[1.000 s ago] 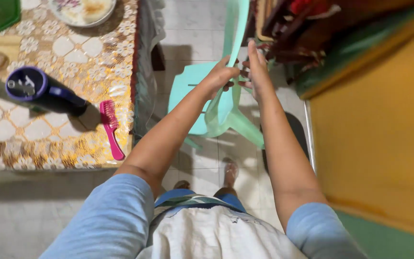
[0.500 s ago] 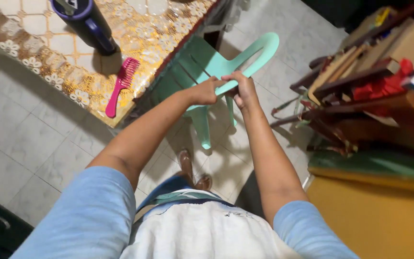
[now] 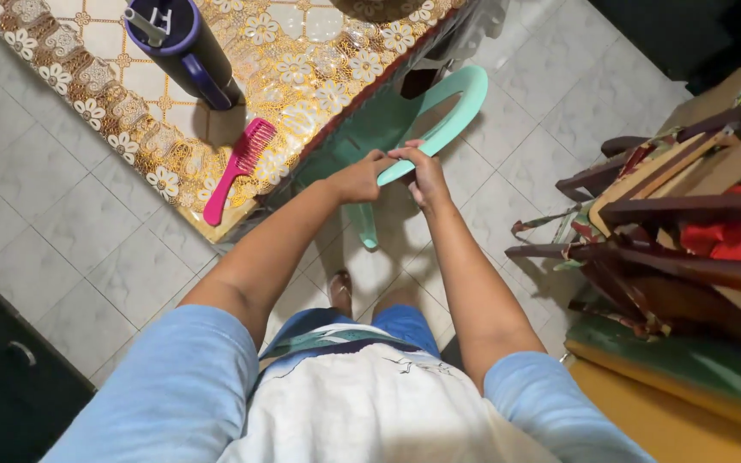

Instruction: The person sweeps the tiled floor using a broom, moving plastic stools and a wooden chair aside by hand to reach the area under a table. They gather the dirt into a pile on the floor.

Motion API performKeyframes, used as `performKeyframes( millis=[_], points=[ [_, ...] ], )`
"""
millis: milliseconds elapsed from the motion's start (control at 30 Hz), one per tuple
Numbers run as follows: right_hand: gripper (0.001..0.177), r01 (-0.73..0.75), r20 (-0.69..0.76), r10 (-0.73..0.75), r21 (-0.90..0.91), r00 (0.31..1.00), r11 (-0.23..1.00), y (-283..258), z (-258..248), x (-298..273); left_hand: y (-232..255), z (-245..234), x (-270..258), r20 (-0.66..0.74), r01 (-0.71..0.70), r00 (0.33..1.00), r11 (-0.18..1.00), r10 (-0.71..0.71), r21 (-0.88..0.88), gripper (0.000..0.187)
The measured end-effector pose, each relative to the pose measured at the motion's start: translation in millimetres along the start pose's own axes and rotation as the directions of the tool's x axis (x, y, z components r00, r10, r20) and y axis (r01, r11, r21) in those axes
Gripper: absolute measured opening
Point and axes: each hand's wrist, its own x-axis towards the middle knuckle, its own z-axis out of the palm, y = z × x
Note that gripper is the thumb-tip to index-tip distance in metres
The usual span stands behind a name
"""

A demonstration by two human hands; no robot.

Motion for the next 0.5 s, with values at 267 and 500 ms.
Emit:
performKeyframes(
  millis=[267,500],
  points=[
    [0.032,-0.177,0.119,0.166,0.086,0.979,0.98,9.9,-30.2,64.8,-15.2,8.3,26.2,-0.063,0.132,0.99,0.989,-0.128,0.062,0.072],
    [0.03,-0.431,0.268,0.441,-0.097,0.856,0.897,-20.8,-79.0,101.2,-22.6,24.0,41.8,-0.174,0.189,0.971,0.97,-0.162,0.153,0.071]
  ],
)
